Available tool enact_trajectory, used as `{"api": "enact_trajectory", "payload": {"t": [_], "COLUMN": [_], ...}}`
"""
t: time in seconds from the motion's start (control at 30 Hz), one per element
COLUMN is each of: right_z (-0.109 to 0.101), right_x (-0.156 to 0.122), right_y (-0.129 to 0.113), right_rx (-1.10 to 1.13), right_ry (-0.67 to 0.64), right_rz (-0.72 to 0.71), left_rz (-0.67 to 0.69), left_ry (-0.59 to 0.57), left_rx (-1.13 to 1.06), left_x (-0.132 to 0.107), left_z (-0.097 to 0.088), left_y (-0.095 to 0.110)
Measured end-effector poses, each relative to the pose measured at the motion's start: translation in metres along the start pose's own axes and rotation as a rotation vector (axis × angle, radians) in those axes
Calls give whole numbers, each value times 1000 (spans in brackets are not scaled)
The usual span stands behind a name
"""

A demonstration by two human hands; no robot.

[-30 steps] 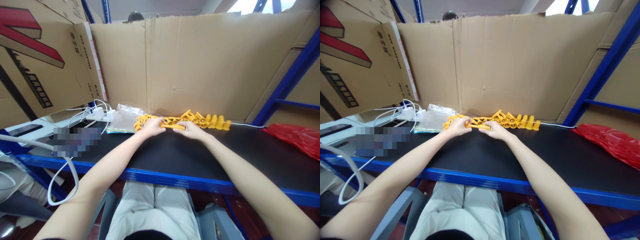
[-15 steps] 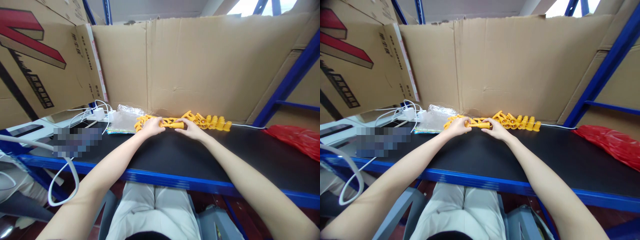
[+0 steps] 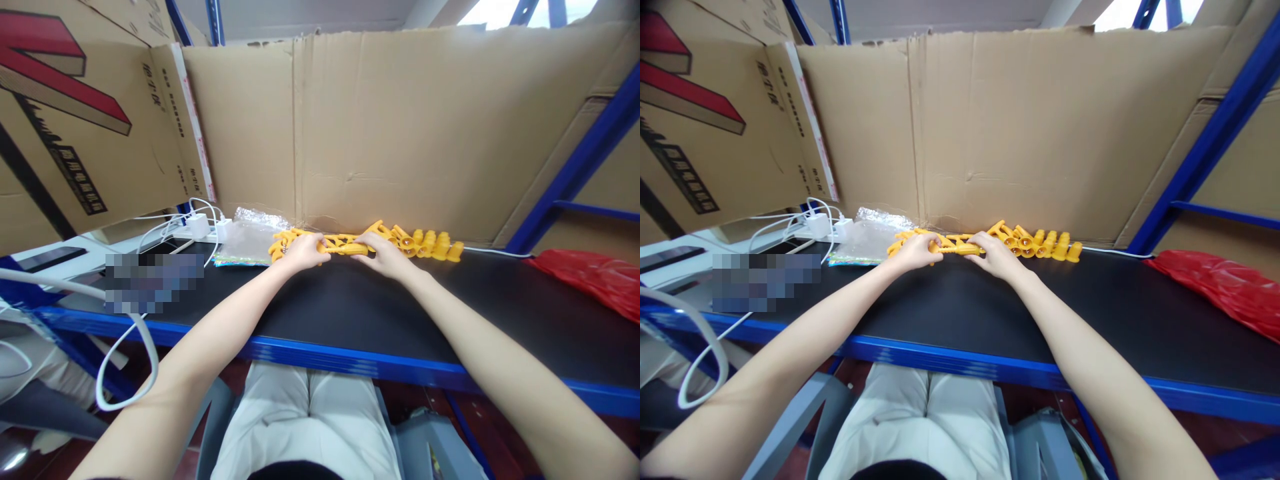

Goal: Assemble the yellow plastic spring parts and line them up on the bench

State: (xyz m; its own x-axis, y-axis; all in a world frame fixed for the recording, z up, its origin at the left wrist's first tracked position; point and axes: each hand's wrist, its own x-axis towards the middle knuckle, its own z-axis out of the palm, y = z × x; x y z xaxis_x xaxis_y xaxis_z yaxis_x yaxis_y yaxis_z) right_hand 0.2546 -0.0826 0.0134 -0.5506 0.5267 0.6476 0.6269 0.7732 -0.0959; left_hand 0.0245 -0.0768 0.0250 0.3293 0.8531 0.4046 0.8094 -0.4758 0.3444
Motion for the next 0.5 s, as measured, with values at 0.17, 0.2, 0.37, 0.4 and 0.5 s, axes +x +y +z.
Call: {"api": "enact_trajectory", "payload": {"t": [0.17, 0.2, 0.37, 0.4, 0.5], "right_z": [-3, -3, -4, -4, -4], "right_x": [1, 1, 0, 0, -1], "right_y": [-9, -11, -13, -13, -13], "right_rx": [-94, -96, -82, -80, -78], "right_ry": [-31, -38, -64, -67, -79], "right_rz": [-19, -18, -10, -4, 19], "left_rz": [10, 18, 47, 52, 52], "left_ry": [0, 6, 36, 39, 37], "left_rx": [-25, -20, 23, 32, 61], "left_x": [-2, -2, -5, -5, -5], "left_z": [-2, -2, -5, -5, -5], "left_y": [2, 3, 5, 5, 6]}}
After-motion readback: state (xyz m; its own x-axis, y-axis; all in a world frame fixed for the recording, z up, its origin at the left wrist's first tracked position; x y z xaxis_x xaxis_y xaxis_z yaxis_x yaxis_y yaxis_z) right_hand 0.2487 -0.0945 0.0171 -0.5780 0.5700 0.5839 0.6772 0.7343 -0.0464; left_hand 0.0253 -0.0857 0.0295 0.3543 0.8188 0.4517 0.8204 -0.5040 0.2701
